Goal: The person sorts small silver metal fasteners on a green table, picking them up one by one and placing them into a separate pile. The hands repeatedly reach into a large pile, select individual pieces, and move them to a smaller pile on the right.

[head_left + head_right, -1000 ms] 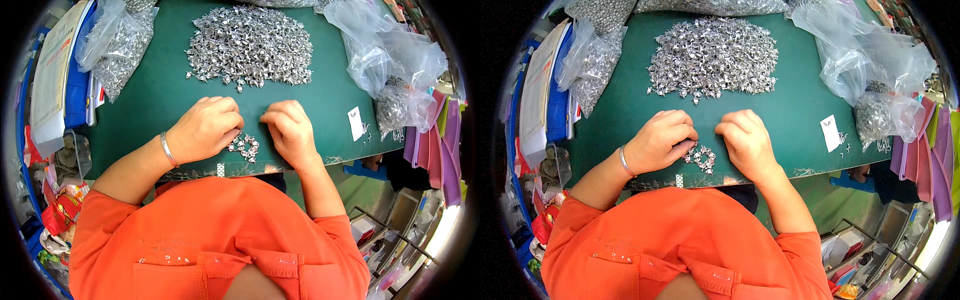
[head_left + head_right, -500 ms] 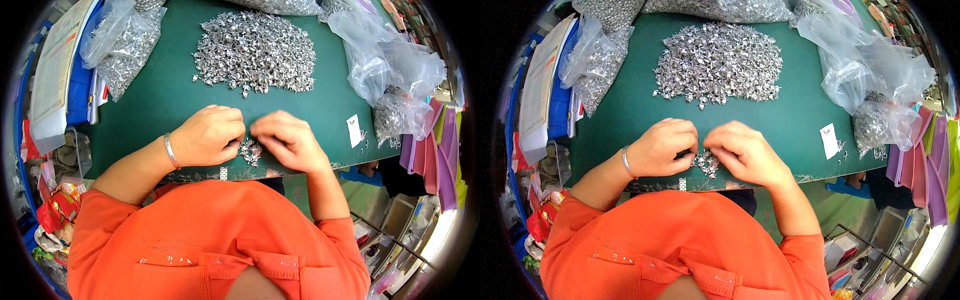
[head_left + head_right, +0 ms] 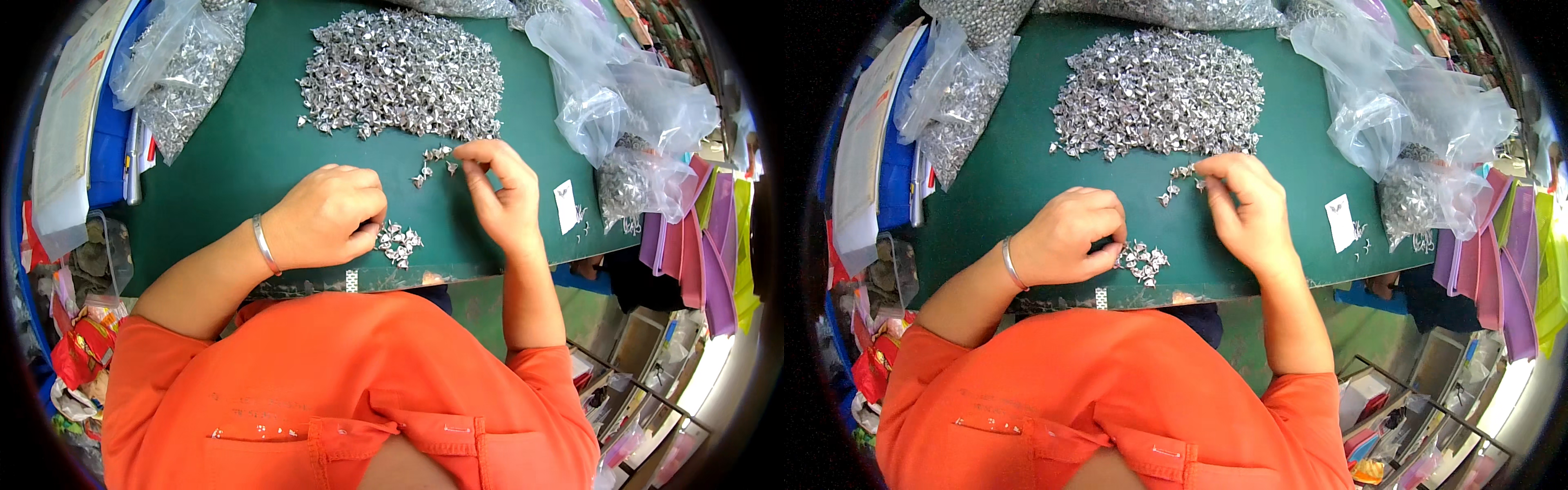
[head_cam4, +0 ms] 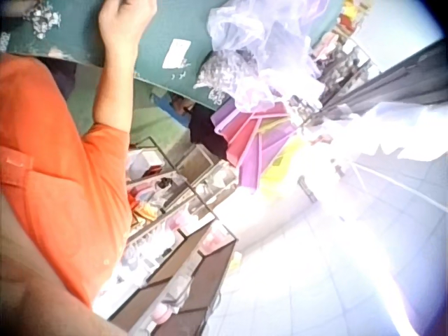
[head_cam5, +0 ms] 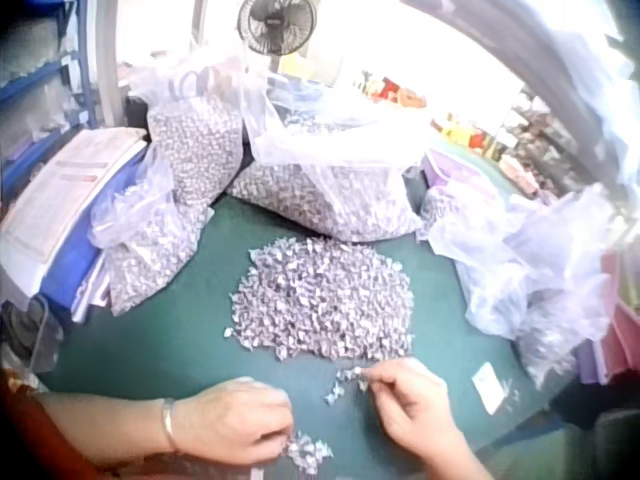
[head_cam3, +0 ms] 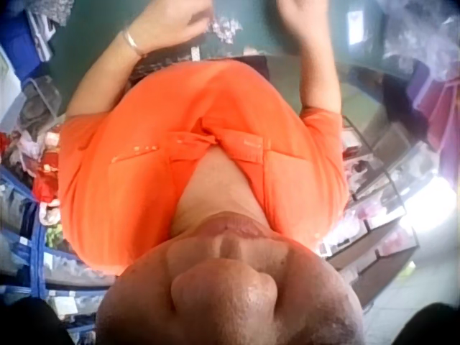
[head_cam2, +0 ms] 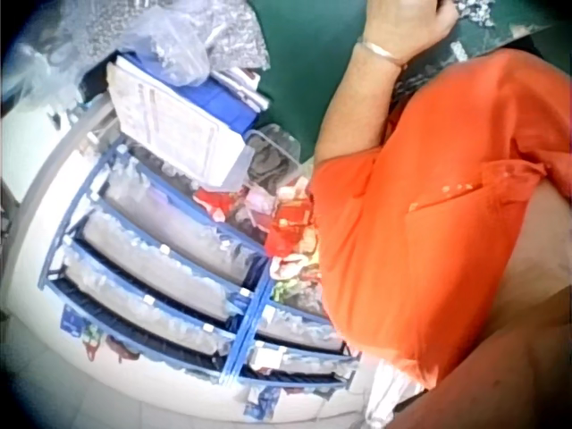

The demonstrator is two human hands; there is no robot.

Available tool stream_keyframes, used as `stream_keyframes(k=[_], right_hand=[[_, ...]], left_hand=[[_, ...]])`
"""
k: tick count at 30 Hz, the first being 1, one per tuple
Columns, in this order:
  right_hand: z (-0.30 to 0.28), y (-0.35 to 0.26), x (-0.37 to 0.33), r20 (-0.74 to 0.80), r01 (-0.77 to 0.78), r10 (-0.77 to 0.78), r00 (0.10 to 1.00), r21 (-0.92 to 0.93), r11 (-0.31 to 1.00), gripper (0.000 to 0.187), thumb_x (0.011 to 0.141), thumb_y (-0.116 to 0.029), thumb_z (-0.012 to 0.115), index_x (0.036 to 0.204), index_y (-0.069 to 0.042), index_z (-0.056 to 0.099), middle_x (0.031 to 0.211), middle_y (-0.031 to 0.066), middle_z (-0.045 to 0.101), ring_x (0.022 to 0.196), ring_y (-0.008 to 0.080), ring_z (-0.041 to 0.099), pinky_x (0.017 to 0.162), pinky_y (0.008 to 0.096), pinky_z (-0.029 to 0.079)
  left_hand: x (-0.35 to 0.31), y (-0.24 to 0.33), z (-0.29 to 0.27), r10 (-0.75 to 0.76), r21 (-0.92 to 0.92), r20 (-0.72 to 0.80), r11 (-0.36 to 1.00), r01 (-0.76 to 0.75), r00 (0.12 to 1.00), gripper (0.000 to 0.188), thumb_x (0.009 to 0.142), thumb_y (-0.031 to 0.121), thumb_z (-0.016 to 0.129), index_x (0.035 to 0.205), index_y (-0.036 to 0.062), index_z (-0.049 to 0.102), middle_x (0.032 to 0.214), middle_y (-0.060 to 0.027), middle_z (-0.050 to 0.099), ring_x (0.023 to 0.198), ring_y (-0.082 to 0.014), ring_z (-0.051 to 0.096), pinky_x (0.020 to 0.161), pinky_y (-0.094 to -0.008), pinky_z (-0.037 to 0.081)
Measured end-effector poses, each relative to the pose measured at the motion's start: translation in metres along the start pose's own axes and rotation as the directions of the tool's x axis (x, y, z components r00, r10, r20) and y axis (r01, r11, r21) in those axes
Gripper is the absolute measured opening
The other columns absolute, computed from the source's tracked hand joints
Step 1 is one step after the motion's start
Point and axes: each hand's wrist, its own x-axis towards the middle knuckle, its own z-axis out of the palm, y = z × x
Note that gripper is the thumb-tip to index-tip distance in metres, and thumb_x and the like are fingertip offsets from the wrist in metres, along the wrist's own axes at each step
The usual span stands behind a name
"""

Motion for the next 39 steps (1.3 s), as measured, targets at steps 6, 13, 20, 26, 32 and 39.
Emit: stream_keyframes(k=[6,13,20,26,32,39], right_hand=[[0.032,0.0,-0.011,0.087,0.307,-0.296,0.951,-0.21,0.928,0.025,0.072,0.001,0.069,0.095,-0.008,0.07,0.103,0.0042,0.069,0.089,0.0248,0.063,0.077,0.038,0.049],[0.011,-0.009,-0.03,0.027,0.121,-0.12,0.992,-0.009,0.993,0.021,0.078,0.01,0.072,0.094,-0.003,0.069,0.094,0.0102,0.071,0.084,0.0303,0.068,0.074,0.0382,0.056],[0.026,-0.004,-0.018,0.011,0.168,-0.169,0.986,-0.187,0.968,0.02,0.08,0.008,0.073,0.096,-0.004,0.07,0.095,0.0106,0.071,0.089,0.0296,0.067,0.076,0.0357,0.055],[0.007,0.0,-0.039,0.05,0.046,-0.046,0.998,0.004,0.999,0.02,0.081,0.008,0.072,0.098,-0.003,0.071,0.096,0.0107,0.072,0.088,0.0295,0.068,0.077,0.0361,0.056],[0.022,-0.006,-0.041,0.05,0.167,-0.165,0.985,-0.048,0.985,0.022,0.078,0.006,0.075,0.098,-0.002,0.07,0.097,0.0114,0.071,0.089,0.0309,0.067,0.079,0.0382,0.054],[0.023,0.001,-0.021,-0.184,-0.015,-0.03,0.982,-0.235,0.972,0.015,0.081,0.004,0.073,0.095,-0.002,0.068,0.097,0.0119,0.07,0.089,0.0327,0.065,0.08,0.0404,0.054]], left_hand=[[0.001,0.0,0.0,-0.002,0.0,-0.002,1.0,0.002,1.0,0.011,0.074,0.004,0.071,0.078,0.0073,0.062,0.084,-0.0068,0.06,0.078,-0.0274,0.062,0.072,-0.0392,0.048],[0.001,-0.001,0.0,-0.006,-0.007,0.002,1.0,0.006,1.0,0.011,0.073,0.003,0.072,0.078,0.0071,0.062,0.084,-0.0069,0.061,0.078,-0.0275,0.063,0.072,-0.039,0.048],[0.002,0.001,-0.001,-0.025,-0.015,-0.001,1.0,0.025,1.0,0.011,0.074,0.003,0.072,0.078,0.0059,0.062,0.084,-0.0071,0.061,0.077,-0.0269,0.062,0.071,-0.0385,0.048],[0.002,0.001,-0.001,-0.027,-0.021,0.016,0.999,0.028,1.0,0.011,0.075,0.002,0.072,0.078,0.0054,0.062,0.084,-0.0072,0.061,0.076,-0.027,0.061,0.071,-0.0386,0.048],[0.001,-0.001,-0.001,-0.046,-0.018,0.026,0.999,0.046,0.999,0.011,0.074,0.003,0.072,0.079,0.0057,0.062,0.085,-0.0071,0.062,0.077,-0.0273,0.062,0.072,-0.0388,0.049],[0.004,0.001,-0.001,-0.025,-0.01,-0.01,1.0,0.025,1.0,0.01,0.074,0.003,0.071,0.076,0.0061,0.062,0.081,-0.0072,0.06,0.074,-0.0278,0.062,0.07,-0.0393,0.049]])
